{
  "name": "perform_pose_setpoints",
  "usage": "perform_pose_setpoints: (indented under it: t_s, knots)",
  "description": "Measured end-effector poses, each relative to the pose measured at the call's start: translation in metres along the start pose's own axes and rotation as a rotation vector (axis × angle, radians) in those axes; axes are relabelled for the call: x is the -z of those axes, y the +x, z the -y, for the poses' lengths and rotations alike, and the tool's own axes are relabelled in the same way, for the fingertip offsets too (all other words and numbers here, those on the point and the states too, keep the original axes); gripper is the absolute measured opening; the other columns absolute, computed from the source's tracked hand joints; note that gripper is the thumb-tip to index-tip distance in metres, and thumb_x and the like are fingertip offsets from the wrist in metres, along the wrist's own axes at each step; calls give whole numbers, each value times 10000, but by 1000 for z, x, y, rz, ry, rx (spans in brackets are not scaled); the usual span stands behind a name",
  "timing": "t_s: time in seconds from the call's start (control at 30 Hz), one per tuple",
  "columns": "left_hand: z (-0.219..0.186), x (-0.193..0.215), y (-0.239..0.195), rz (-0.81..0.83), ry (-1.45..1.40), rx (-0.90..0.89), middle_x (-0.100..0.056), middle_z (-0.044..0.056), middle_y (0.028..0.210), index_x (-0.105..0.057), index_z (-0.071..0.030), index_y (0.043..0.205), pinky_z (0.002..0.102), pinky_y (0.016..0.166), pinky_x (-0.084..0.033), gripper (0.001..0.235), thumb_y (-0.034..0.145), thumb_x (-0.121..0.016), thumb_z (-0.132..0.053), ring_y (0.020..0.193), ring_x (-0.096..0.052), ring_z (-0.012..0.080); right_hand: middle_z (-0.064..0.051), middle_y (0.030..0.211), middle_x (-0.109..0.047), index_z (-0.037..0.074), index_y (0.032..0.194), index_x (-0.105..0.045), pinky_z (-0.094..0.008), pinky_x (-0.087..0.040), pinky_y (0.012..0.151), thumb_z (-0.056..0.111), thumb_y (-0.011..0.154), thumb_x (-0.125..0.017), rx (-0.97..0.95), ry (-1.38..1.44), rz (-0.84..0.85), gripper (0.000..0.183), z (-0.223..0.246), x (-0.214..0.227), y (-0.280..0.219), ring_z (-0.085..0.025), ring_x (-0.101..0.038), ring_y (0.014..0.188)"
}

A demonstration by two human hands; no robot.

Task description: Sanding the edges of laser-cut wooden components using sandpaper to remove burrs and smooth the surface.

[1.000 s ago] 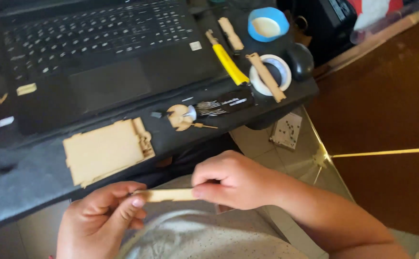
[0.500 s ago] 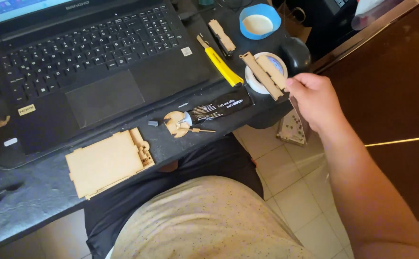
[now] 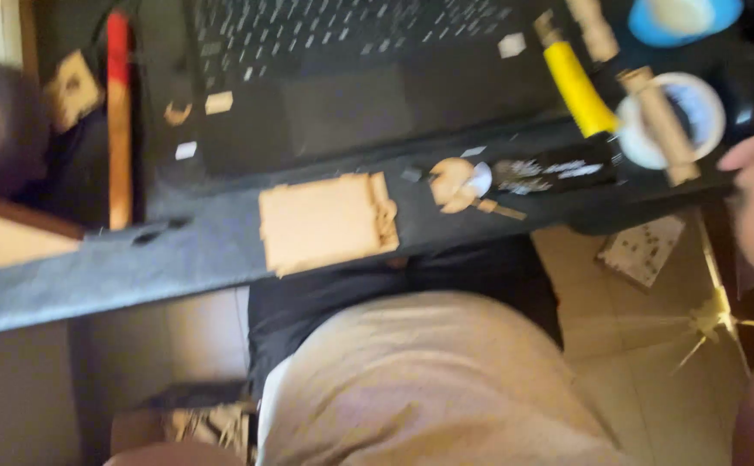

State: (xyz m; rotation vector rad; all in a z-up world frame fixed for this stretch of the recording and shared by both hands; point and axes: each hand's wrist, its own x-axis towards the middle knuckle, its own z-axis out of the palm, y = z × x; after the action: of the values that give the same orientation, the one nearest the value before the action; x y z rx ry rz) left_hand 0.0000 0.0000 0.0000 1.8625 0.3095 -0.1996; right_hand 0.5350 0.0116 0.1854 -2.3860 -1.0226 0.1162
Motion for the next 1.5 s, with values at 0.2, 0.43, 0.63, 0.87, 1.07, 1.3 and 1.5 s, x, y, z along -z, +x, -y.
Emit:
perform_pose_setpoints:
  t_s: [0.2,0.43,0.63,0.87,1.07,1.3,1.5]
  knots:
    - [-178,311,65,-143,434,-115,-661,-6,1081,-682,-237,1018,379,865,-436,204,881,-536,-199,1056,-604,185,-113,841,-513,-47,1053,-588,-329,-362,798,154,1089,-315,77,432,49,340,80,-26,-45,-189,-462,773]
    - [-174,393,54,-457,1038,-10,-545,80,1390,-494,-138,1381,475,951,-429,764,698,-754,-362,1207,-516,312,-165,698,-508,-84,1031,-564,-310,-391,743,-93,786,-349,40,636,151,326,153,-35,-60,-217,-498,674]
    - [-153,398,67,-482,1086,-57,-567,33,1349,-531,-197,1398,447,958,-419,879,607,-826,-445,1192,-515,284,-80,643,-483,-25,966,-645,-286,-352,648,-82,918,-400,73,576,252,256,174,-34,-63,-163,-446,634]
    - [-162,400,66,-498,1008,-33,-520,89,1237,-523,-175,1352,469,925,-445,1006,472,-929,-447,1115,-505,326,-18,558,-533,109,1005,-721,-267,-362,487,95,970,-521,-31,325,365,203,192,-33,-67,-111,-452,435]
    - [-197,389,46,-536,988,-203,-511,116,1238,-502,-125,1380,483,899,-445,974,555,-926,-423,1077,-537,355,29,562,-632,168,1085,-739,-260,-390,493,188,899,-625,169,313,522,219,231,-41,-58,-80,-483,447]
    - [-207,382,21,-642,959,-406,-484,149,1411,-446,-82,1433,523,1096,-418,918,726,-924,-421,1307,-503,381,39,576,-475,106,645,-526,-292,-347,522,327,977,-549,388,541,748,399,260,-61,-39,-78,-428,575]
    - [-169,384,-25,-775,809,-232,-401,222,1560,-260,-20,1544,519,1179,-378,1112,784,-753,-664,1438,-442,394,-28,554,-572,57,632,-589,-262,-389,467,249,950,-604,233,687,722,372,241,-75,-37,-97,-495,517]
